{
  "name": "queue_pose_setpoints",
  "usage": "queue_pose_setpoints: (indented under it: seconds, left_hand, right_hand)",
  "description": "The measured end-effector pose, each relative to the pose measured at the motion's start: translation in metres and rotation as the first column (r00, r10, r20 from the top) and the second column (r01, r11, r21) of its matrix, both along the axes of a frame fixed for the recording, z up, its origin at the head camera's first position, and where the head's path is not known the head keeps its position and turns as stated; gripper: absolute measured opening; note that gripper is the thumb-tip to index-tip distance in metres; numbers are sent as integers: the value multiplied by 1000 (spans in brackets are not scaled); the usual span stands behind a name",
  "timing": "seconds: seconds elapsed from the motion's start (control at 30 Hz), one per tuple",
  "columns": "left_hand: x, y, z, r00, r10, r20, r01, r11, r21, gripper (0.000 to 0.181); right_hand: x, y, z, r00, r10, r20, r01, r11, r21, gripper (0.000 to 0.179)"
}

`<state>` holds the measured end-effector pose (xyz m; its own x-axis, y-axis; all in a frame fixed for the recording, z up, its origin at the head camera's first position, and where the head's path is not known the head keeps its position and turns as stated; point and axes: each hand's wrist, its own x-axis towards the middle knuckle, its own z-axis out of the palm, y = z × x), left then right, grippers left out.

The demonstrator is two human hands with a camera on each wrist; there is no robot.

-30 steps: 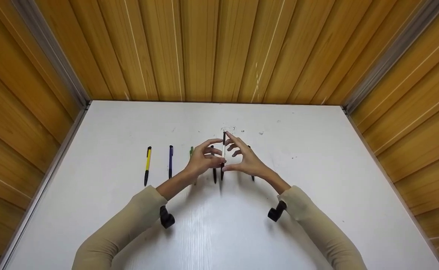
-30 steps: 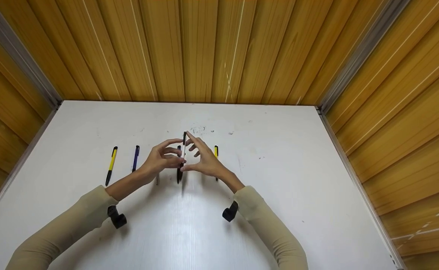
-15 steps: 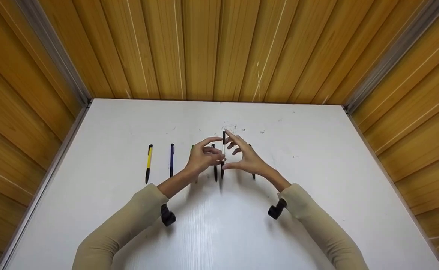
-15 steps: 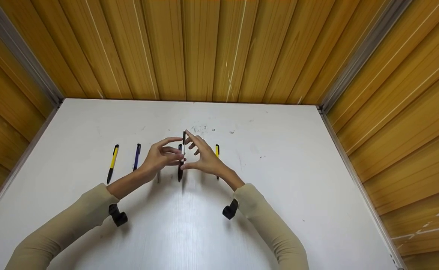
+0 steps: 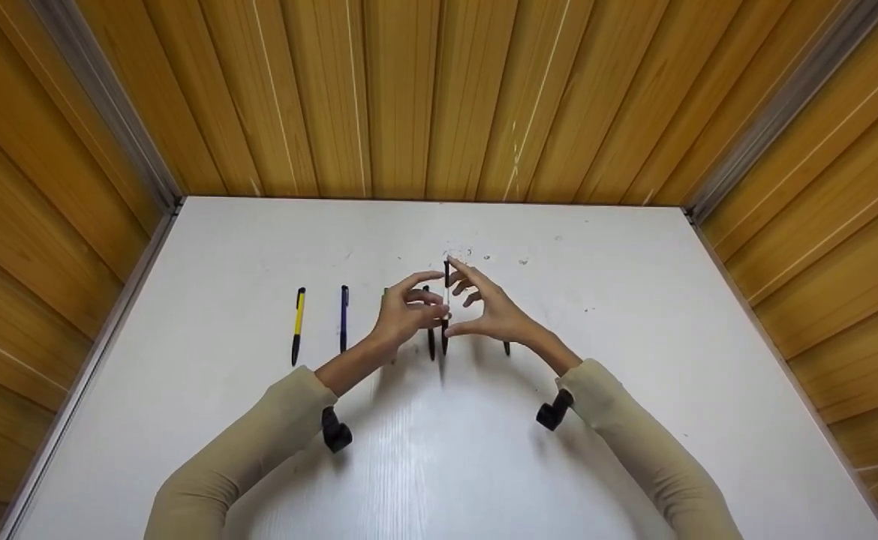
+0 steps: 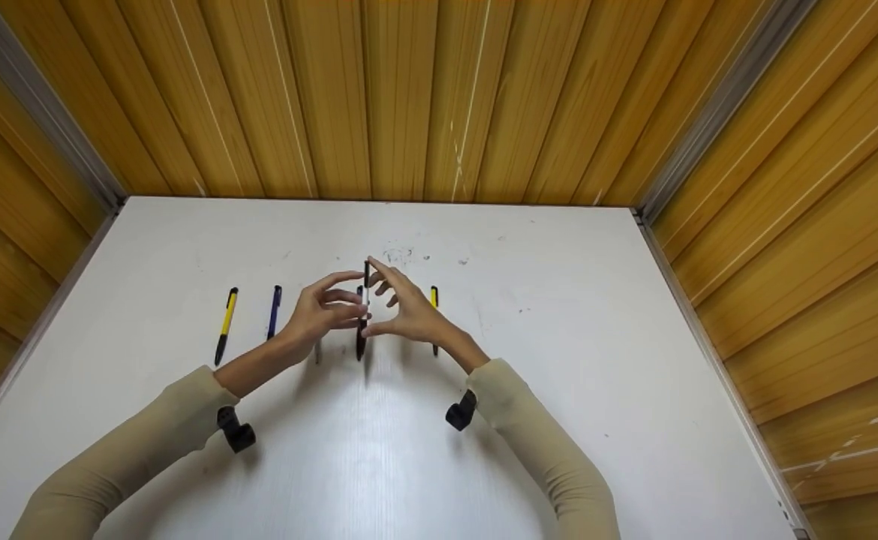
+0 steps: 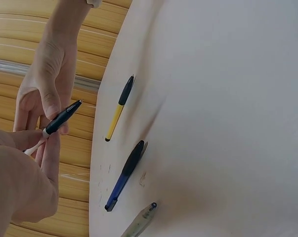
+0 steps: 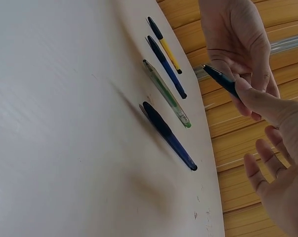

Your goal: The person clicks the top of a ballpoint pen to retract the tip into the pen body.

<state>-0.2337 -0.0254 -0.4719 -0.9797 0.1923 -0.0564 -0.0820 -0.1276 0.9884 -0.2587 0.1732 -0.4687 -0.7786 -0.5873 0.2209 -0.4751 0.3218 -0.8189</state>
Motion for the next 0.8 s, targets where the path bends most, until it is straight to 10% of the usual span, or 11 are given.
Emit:
queue_pose_setpoints:
  seconds: [0.8]
  left_hand:
    - [-2, -5, 6, 996, 7, 86, -8, 1000, 14, 57]
  right_hand:
    - [-5, -1, -8, 999, 34, -43, -34, 999, -5, 114]
